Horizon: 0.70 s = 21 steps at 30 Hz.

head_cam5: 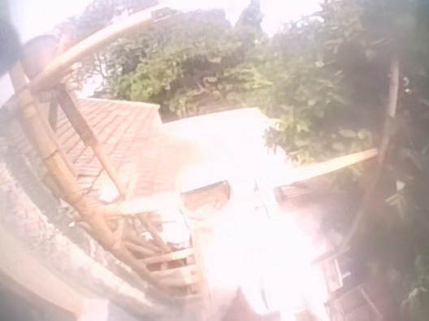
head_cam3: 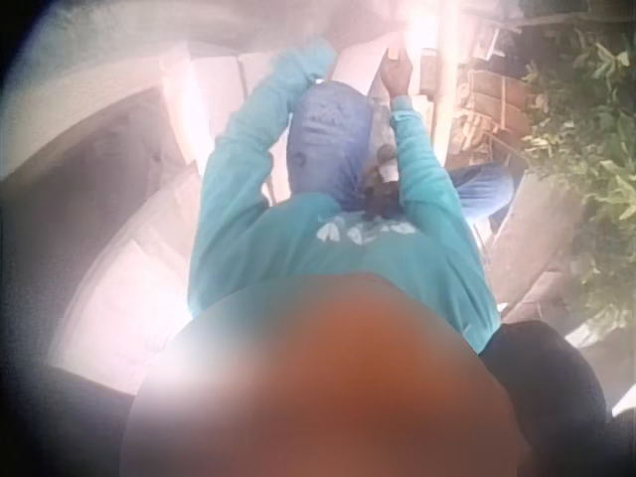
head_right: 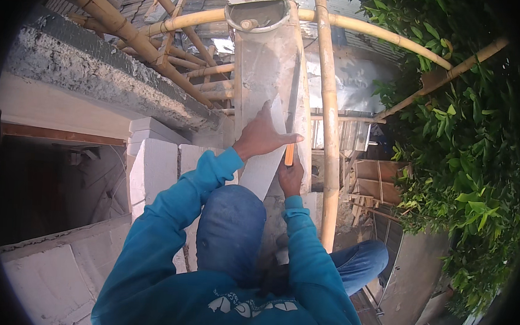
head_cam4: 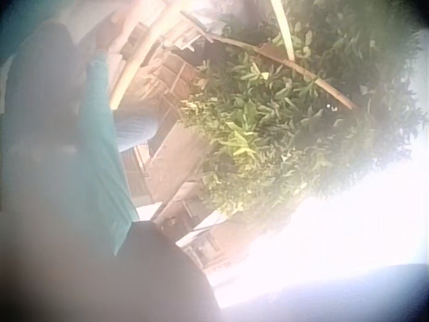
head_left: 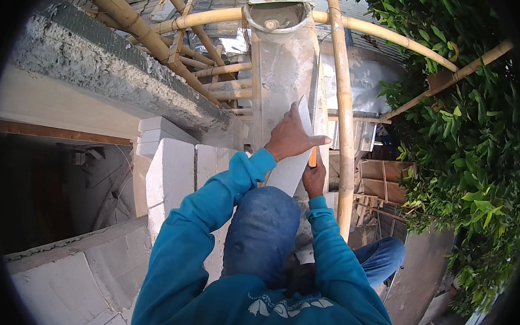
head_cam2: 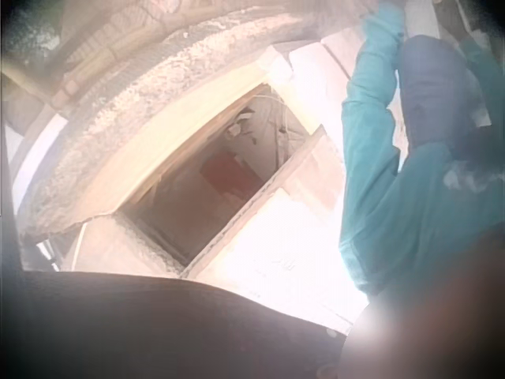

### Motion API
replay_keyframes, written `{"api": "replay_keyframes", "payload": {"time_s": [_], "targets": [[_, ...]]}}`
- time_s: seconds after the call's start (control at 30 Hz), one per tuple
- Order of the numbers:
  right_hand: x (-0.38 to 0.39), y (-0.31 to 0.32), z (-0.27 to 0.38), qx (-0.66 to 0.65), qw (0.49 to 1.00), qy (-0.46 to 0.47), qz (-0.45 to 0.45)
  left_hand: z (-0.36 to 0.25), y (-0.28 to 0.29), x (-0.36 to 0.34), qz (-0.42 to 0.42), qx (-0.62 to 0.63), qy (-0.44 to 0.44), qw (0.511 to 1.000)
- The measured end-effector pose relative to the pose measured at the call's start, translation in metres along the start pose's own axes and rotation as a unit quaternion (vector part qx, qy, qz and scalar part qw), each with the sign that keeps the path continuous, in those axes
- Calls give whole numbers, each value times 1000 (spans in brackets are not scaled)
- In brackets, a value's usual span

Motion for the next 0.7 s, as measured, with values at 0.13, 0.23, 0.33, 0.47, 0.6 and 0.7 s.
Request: {"api": "replay_keyframes", "payload": {"time_s": [0.13, 0.23, 0.33, 0.47, 0.6, 0.7], "targets": [[4, -5, -13, -7, 998, -67, -5, -2, -8, 0, -60, -32, 31, 997], [7, 4, -13, -186, 976, -104, -41, 4, -2, -3, -80, -50, 42, 995], [12, 33, -2, -175, 976, -118, -54, 12, 15, 3, -98, -4, 20, 995], [15, 71, 24, -169, 979, -80, -84, 29, 41, 26, -135, 49, -17, 990], [25, 88, 36, -169, 976, -86, -108, 41, 58, 51, -144, 155, -43, 977], [34, 92, 43, -164, 976, -78, -117, 36, 65, 74, -149, 158, -45, 975]]}}
Point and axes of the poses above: each hand's wrist, its own x-axis away from the middle knuckle, its own y-axis out of the back of the hand, z = x × y, the point moved 9 cm from there along -x, towards the middle knuckle, and after that the axes turned 12 degrees about y, right-handed, at the moved point
